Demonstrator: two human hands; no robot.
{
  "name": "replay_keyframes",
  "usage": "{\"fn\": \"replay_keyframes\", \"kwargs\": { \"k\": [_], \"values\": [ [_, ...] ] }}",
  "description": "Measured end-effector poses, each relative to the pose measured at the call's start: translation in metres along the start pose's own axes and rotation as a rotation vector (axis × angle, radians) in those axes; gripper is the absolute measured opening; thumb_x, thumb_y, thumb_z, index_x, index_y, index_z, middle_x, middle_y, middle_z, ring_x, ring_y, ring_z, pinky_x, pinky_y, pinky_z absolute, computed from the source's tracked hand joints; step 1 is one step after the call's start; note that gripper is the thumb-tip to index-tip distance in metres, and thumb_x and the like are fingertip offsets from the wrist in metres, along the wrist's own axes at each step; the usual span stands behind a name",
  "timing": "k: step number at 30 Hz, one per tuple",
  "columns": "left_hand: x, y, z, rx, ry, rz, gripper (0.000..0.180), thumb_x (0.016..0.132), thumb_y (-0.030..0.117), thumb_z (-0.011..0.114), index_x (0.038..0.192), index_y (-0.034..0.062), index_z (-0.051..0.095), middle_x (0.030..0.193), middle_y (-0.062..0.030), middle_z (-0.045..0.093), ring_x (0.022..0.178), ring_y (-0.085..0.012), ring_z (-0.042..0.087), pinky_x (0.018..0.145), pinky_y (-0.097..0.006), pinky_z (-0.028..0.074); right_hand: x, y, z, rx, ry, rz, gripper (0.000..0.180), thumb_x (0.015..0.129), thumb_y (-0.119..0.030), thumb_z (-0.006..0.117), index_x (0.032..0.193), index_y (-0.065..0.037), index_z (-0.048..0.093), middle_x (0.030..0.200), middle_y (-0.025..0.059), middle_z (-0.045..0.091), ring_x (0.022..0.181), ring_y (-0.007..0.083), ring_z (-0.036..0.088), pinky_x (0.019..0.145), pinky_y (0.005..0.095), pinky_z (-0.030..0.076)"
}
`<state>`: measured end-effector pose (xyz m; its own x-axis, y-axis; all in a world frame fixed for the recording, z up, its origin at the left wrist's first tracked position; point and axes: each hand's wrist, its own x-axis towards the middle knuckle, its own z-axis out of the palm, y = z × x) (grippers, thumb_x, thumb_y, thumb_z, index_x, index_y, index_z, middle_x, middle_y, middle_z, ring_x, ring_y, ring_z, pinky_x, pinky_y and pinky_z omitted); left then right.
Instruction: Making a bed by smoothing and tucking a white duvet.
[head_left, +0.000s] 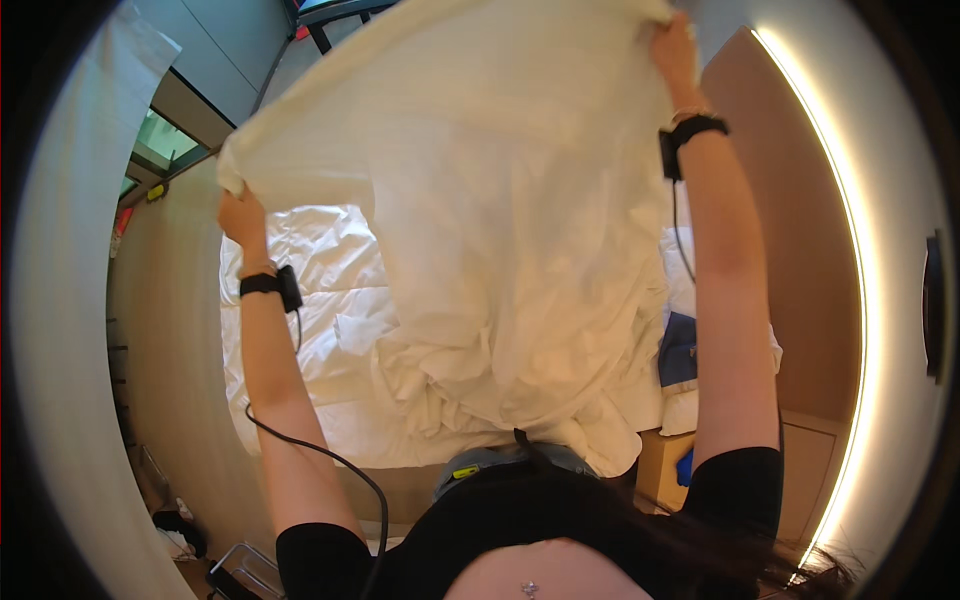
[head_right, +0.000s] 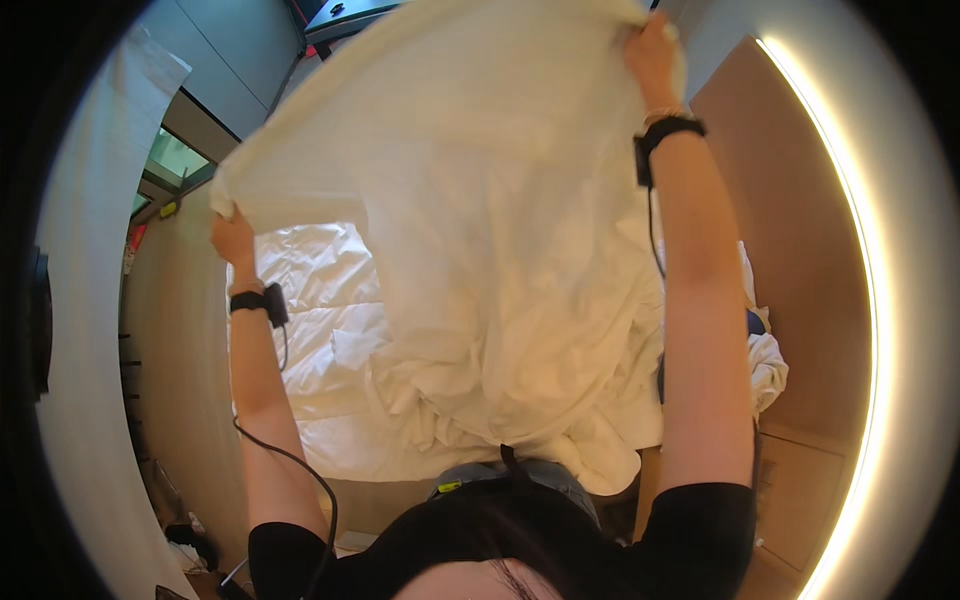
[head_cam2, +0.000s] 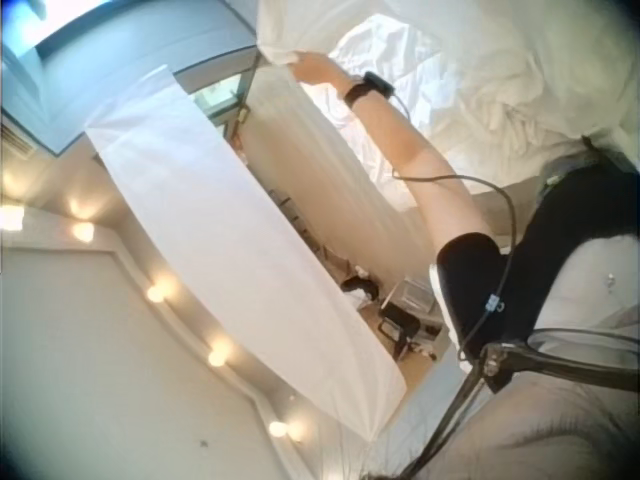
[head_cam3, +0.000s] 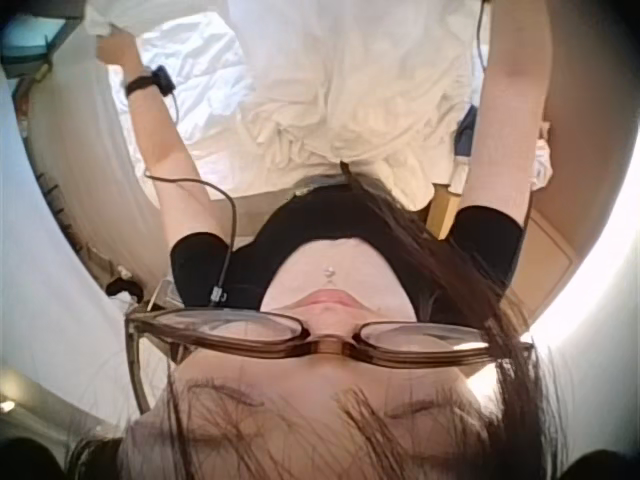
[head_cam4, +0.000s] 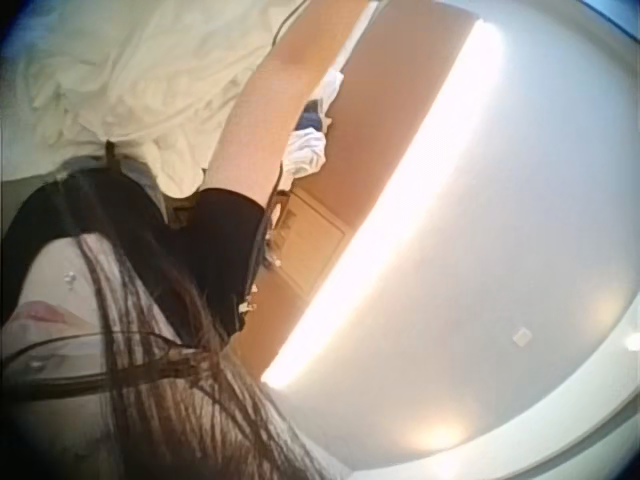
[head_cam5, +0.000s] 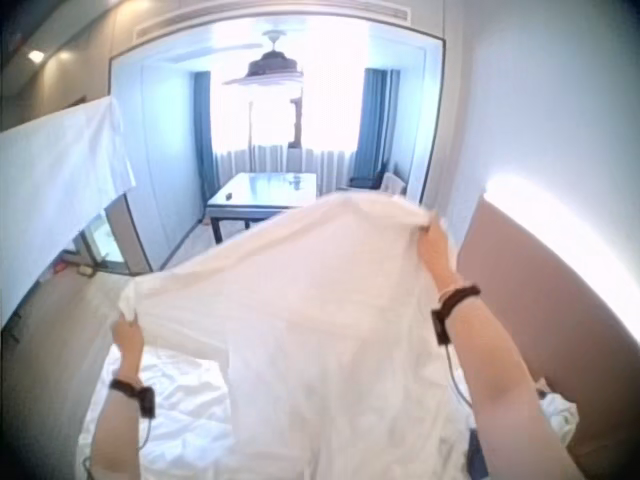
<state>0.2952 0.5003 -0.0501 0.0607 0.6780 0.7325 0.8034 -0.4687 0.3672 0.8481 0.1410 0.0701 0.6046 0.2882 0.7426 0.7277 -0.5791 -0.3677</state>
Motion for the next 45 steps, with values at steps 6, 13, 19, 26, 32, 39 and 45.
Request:
{"fn": "replay_keyframes", "kwargs": {
  "k": [6,13,19,26,32,39,45],
  "values": [
    [-0.141,0.058,0.087,-0.051,-0.685,-0.198,0.039,0.086,0.035,0.059,0.110,0.0047,0.063,0.102,-0.0231,0.065,0.097,-0.0405,0.062,0.081,-0.050,0.048,-0.190,0.120,0.064,0.193,-0.430,0.087,0.067,0.090,-0.027,0.055,0.145,-0.008,0.021,0.140,0.0264,0.039,0.128,0.0400,0.041,0.105,0.0429,0.035],
    [-0.264,-0.025,0.100,-0.278,-0.985,-0.145,0.087,0.079,0.048,0.069,0.136,-0.0065,0.034,0.131,-0.0279,0.048,0.122,-0.0410,0.046,0.102,-0.045,0.037,-0.385,0.093,0.039,0.204,-0.453,0.437,0.086,0.079,-0.019,0.069,0.145,0.003,0.018,0.143,0.0278,0.035,0.133,0.0385,0.034,0.110,0.0411,0.030],
    [-0.438,-0.053,-0.031,0.162,-1.440,-0.397,0.127,0.059,0.056,0.081,0.150,0.0085,0.006,0.145,-0.0260,0.032,0.135,-0.0448,0.027,0.113,-0.049,0.022,-0.582,0.117,-0.117,-0.178,-0.361,0.914,0.083,0.074,-0.028,0.076,0.134,0.013,0.034,0.132,0.0292,0.047,0.120,0.0398,0.049,0.104,0.0401,0.037],
    [-0.475,-0.048,-0.059,-0.144,-1.218,-0.561,0.073,0.065,0.033,0.081,0.127,0.0074,0.052,0.114,-0.0235,0.062,0.103,-0.0375,0.060,0.085,-0.043,0.048,-0.667,0.071,-0.159,0.268,-0.830,1.222,0.052,0.084,-0.034,0.070,0.120,0.002,0.057,0.112,0.0139,0.064,0.103,0.0234,0.060,0.085,0.0338,0.047],
    [-0.526,-0.062,-0.082,-0.524,-1.399,-0.644,0.053,0.073,0.023,0.075,0.119,0.0022,0.058,0.113,-0.0162,0.064,0.102,-0.0290,0.062,0.084,-0.037,0.048,-0.629,0.038,-0.141,0.228,-0.427,1.035,0.036,0.090,-0.027,0.060,0.107,0.005,0.059,0.089,0.0150,0.065,0.077,0.0218,0.060,0.074,0.0370,0.049],
    [-0.463,-0.087,-0.162,-0.726,-2.004,-1.203,0.055,0.079,0.032,0.075,0.122,0.0027,0.057,0.111,-0.0064,0.064,0.097,-0.0160,0.061,0.083,-0.030,0.050,-0.562,0.145,-0.264,-0.353,0.051,0.743,0.047,0.094,-0.026,0.052,0.119,0.014,0.049,0.119,0.0282,0.057,0.109,0.0371,0.055,0.096,0.0418,0.041],
    [-0.387,-0.144,-0.189,-1.091,-1.470,-1.234,0.050,0.076,0.022,0.077,0.118,0.0017,0.058,0.101,-0.0064,0.067,0.090,-0.0159,0.064,0.080,-0.032,0.053,-0.410,0.140,-0.350,0.323,0.329,0.845,0.042,0.094,-0.021,0.048,0.120,0.012,0.051,0.117,0.0229,0.059,0.103,0.0308,0.060,0.087,0.0389,0.050]
  ]
}}
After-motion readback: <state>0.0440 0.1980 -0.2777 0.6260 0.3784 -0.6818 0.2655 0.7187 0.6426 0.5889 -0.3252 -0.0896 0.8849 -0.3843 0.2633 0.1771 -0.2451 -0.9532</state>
